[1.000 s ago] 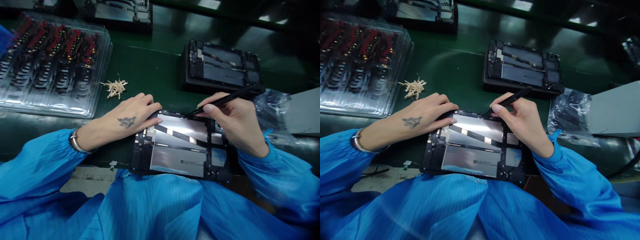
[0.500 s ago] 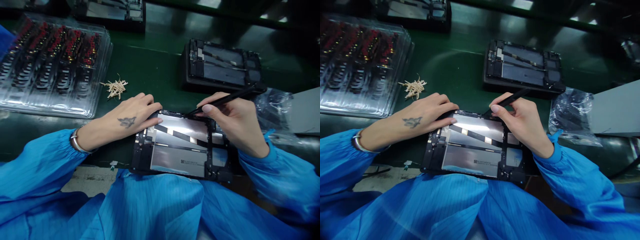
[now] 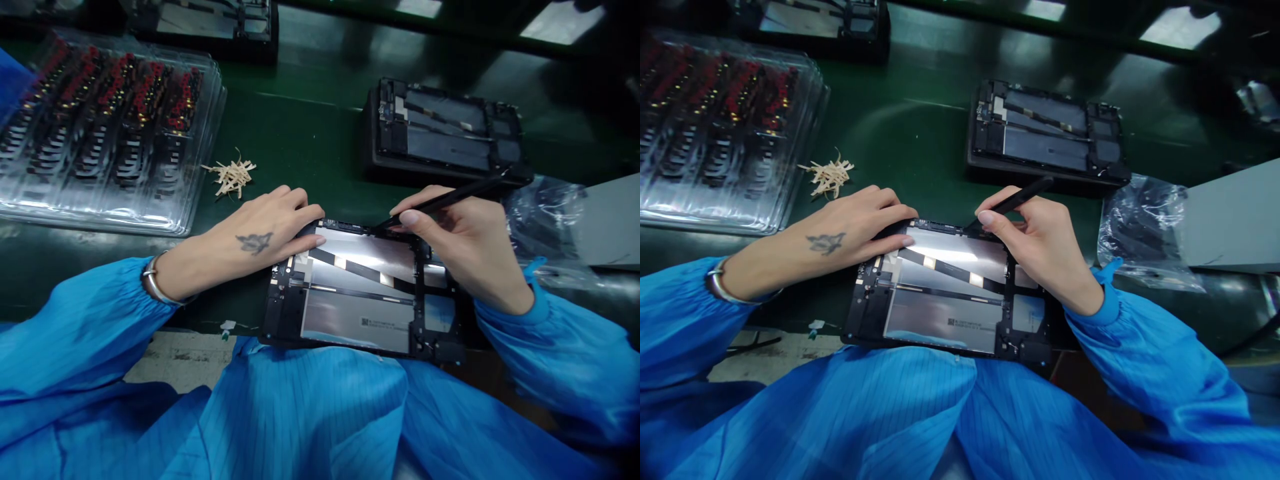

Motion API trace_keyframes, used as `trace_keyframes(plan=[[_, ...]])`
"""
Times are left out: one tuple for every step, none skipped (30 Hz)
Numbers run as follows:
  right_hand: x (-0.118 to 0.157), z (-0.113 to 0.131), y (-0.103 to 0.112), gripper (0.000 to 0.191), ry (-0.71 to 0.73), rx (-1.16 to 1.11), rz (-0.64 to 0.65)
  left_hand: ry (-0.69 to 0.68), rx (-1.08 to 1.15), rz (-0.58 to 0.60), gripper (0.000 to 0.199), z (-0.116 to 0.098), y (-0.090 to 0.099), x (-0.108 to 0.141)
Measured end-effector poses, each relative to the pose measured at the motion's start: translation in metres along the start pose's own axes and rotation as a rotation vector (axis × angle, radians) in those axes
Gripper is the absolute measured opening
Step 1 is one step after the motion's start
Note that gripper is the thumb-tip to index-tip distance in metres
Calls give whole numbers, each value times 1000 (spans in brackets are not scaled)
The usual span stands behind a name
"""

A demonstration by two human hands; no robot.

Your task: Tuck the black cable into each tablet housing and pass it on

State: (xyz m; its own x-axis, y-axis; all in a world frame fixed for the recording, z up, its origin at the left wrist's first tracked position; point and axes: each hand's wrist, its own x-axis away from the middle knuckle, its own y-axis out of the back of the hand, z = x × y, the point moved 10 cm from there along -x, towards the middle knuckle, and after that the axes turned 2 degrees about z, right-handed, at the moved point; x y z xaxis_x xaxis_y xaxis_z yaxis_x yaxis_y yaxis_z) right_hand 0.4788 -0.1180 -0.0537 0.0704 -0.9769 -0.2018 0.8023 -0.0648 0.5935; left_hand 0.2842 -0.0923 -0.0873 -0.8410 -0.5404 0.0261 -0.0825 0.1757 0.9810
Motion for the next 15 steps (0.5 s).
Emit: trace_keyframes(plan=[[0, 0, 0, 16, 7, 0, 2, 3, -2, 2, 43, 0, 0, 0], [0, 0, 0, 17, 12, 4, 3, 5, -5, 2, 43, 0, 0, 0], [0, 0, 0, 17, 14, 9, 2, 6, -9, 0, 43, 0, 1, 0], [0, 0, 0, 16, 10, 9, 1, 4, -12, -2, 44, 0, 1, 0], [0, -1, 1, 15, 2, 3, -1, -1, -14, -4, 44, 0, 1, 0], [0, -2, 1, 14, -10, -12, -4, -8, -15, -6, 44, 0, 1, 0], [0, -2, 2, 12, -22, -33, -13, -18, -16, -10, 44, 0, 1, 0], [0, -3, 2, 11, -37, -58, -20, -28, -17, -17, 44, 0, 1, 0], [-1, -5, 3, 11, -53, -81, -27, -34, -18, -24, 44, 0, 1, 1], [-1, -6, 3, 12, -67, -95, -34, -35, -20, -31, 43, 0, 1, 1], [-1, -8, 3, 13, -81, -102, -41, -32, -25, -38, 43, -1, 1, 2], [0, -10, 4, 15, -94, -101, -46, -29, -30, -45, 44, -2, 1, 3], [1, -12, 5, 16, -109, -93, -55, -30, -39, -47, 45, -4, 1, 3], [3, -15, 6, 17, -127, -80, -72, -35, -51, -47, 47, -6, 1, 4], [5, -18, 8, 18, -136, -65, -93, -47, -66, -47, 50, -7, 2, 4]])
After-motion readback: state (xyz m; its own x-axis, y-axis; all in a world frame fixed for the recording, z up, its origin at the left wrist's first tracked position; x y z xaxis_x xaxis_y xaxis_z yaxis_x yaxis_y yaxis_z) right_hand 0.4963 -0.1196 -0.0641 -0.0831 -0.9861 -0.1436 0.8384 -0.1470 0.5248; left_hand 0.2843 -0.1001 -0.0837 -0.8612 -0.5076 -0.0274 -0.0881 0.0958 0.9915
